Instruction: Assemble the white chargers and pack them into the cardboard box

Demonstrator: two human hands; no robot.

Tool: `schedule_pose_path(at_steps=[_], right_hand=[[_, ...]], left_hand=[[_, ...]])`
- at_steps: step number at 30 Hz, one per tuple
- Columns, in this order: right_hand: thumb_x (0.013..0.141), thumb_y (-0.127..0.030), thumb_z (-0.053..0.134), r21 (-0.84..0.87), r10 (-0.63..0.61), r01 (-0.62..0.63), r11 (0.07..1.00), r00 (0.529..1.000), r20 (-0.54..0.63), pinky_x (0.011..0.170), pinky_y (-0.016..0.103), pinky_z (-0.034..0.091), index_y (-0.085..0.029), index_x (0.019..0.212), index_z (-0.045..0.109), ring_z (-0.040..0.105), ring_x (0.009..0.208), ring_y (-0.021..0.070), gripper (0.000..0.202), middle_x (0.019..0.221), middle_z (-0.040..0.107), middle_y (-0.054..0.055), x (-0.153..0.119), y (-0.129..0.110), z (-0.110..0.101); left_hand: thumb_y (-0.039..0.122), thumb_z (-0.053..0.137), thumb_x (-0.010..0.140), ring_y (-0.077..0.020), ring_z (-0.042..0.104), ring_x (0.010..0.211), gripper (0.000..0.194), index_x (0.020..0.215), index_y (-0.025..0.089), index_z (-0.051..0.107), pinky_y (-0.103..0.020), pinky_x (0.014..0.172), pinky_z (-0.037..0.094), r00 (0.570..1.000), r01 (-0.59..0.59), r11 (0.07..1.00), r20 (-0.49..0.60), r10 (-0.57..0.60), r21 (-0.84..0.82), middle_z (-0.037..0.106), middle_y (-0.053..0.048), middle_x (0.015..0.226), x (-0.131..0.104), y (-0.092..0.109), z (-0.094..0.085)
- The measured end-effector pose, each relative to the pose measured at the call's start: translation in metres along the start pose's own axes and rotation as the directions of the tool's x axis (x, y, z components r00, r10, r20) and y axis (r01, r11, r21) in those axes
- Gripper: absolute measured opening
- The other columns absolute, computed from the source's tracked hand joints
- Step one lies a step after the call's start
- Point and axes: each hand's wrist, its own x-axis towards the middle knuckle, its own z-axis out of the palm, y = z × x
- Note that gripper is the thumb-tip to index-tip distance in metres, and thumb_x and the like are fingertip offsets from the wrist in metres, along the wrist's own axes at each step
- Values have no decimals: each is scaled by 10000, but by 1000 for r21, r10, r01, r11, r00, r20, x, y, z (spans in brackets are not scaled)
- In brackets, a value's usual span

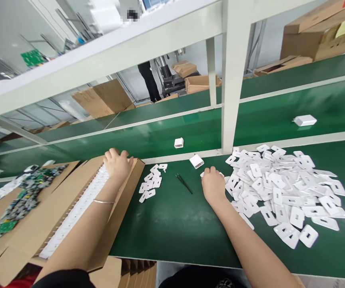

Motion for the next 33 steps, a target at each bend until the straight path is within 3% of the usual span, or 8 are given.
schedule_pose_path(at_steps=[3, 6, 8, 12, 17, 25, 29, 33], right_hand=[[1051, -201, 484, 30, -2, 2, 1000, 1000, -25, 626, 325, 422, -121, 1020, 655, 702, 869, 263, 191, 1015, 656, 154, 1, -1, 4], [1055, -146, 408, 86, 21, -18, 996, 999, -34, 600, 326, 414, -118, 1016, 668, 703, 800, 247, 264, 1021, 664, 159, 2, 0, 6], [1015, -61, 407, 107, 33, -29, 994, 999, -32, 609, 326, 424, -113, 1055, 672, 703, 780, 238, 273, 1028, 674, 155, 3, 1, 6], [979, -23, 445, 120, 21, -14, 993, 998, -57, 682, 308, 460, -133, 1139, 659, 702, 839, 224, 289, 1079, 682, 133, 4, 3, 4], [1046, -144, 407, 298, 73, 6, 955, 965, -254, 715, 299, 470, -164, 1197, 629, 681, 912, 218, 269, 1156, 658, 112, 3, 4, 3], [1055, -292, 398, 683, 272, 165, 712, 832, -484, 762, 335, 509, -202, 1136, 616, 638, 873, 209, 250, 1109, 635, 101, 0, 3, 2], [1067, -347, 396, 745, 363, 201, 636, 775, -518, 747, 349, 498, -210, 1114, 609, 599, 859, 210, 258, 1053, 616, 90, 0, 3, 0], [1081, -389, 376, 797, 432, 207, 568, 749, -502, 697, 346, 482, -213, 1138, 604, 581, 804, 197, 294, 1056, 593, 87, 1, 3, 1]], left_hand=[[366, 488, 1009, -382, 500, 1211, 327, 1176, 181, 700, -476, 1013, 410, 968, -239, 949, -126, 216, -205, 537, -189, 1282, -21, 53, -23], [397, 544, 1010, -327, 550, 1198, 406, 1369, 222, 619, -439, 1050, 439, 854, -502, 722, -137, 503, -477, 563, -153, 1290, -49, 115, -23], [397, 525, 1034, -322, 541, 1267, 501, 1510, 243, 506, -454, 1072, 447, 784, -552, 586, -131, 607, -593, 560, -156, 1354, -67, 153, -12], [295, 486, 1058, -316, 523, 1330, 458, 1515, 288, 515, -476, 1077, 445, 725, -569, 489, -123, 677, -661, 553, -139, 1443, -85, 200, 12], [270, 428, 1076, -278, 581, 1218, 440, 1499, 275, 546, -452, 1068, 434, 761, -539, 506, -133, 635, -673, 616, -123, 1270, -85, 200, 18], [260, 609, 975, -320, 572, 1247, 447, 1421, 255, 620, -511, 1112, 384, 803, -456, 501, -97, 588, -736, 637, -134, 1310, -87, 193, 13], [239, 581, 929, -310, 601, 1237, 376, 1282, 224, 710, -511, 1131, 404, 873, -176, 202, -58, 484, -963, 683, -127, 1267, -85, 192, 14], [321, 422, 983, -254, 704, 1064, 409, 1228, 221, 735, -423, 964, 551, 877, 63, -121, -3, 480, -991, 737, -102, 1244, -90, 178, 8]])
